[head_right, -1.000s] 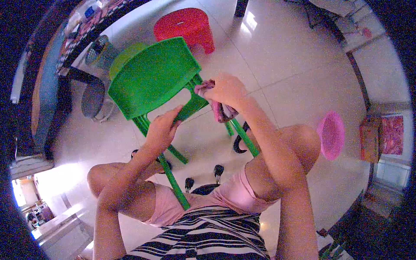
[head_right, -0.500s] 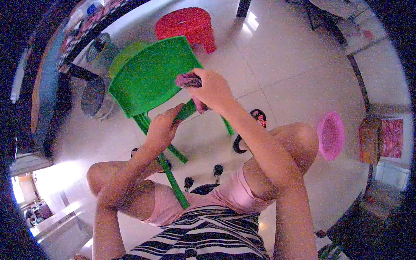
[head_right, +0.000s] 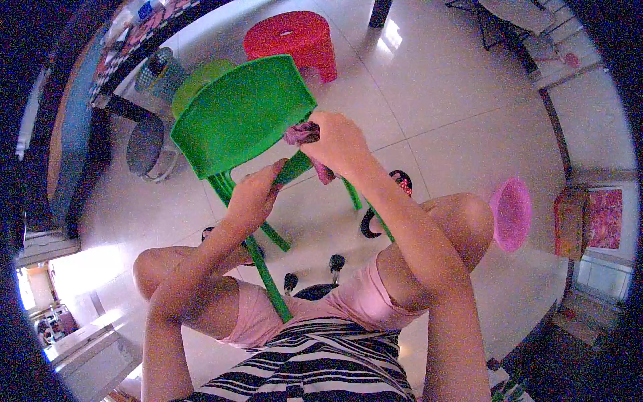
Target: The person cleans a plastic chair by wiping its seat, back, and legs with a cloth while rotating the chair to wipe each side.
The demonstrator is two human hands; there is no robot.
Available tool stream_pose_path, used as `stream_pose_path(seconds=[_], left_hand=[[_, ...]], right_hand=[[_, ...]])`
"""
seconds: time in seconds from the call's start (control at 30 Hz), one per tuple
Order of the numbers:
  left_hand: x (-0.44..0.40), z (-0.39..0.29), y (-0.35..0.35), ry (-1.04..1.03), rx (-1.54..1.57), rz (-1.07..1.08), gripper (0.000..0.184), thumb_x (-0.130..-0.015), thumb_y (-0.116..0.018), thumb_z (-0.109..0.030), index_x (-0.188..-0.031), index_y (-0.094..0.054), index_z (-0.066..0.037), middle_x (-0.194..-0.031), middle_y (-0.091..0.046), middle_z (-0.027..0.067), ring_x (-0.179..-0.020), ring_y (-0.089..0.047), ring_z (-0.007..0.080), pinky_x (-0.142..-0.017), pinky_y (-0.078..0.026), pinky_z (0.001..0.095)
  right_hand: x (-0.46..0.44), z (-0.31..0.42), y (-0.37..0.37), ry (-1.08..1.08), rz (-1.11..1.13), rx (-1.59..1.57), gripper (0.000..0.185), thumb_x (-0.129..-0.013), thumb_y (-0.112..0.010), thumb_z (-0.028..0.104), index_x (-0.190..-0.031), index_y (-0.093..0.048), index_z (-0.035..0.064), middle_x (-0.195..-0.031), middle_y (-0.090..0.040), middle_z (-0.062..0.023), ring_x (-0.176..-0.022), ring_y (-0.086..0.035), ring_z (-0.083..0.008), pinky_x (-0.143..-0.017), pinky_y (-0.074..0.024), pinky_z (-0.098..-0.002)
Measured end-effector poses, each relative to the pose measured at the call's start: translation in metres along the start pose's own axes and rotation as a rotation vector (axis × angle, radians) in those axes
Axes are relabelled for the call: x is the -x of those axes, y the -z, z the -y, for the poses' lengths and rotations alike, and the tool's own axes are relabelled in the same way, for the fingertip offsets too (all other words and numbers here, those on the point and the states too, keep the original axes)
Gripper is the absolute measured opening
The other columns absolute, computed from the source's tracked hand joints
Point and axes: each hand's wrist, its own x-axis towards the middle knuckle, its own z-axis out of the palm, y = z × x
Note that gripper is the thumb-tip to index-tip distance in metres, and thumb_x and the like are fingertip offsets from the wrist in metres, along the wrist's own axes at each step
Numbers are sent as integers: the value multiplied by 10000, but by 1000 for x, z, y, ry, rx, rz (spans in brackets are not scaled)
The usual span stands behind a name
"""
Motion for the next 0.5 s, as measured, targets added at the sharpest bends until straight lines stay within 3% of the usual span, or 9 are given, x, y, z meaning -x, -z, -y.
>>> stream_pose_path(seconds=[0.5], left_hand=[[0, -1, 3, 21, 23, 20, 466, -796, -553, -69, -1252, -459, -37, -1039, -605, 180, -928, -595, 364, -790, -467, 463]], right_hand=[[15, 8, -5, 26, -6, 159, 301, -654, -709, 262, -856, -609, 63, -814, -652, -154, -790, -638, -359, -697, -503, -454]])
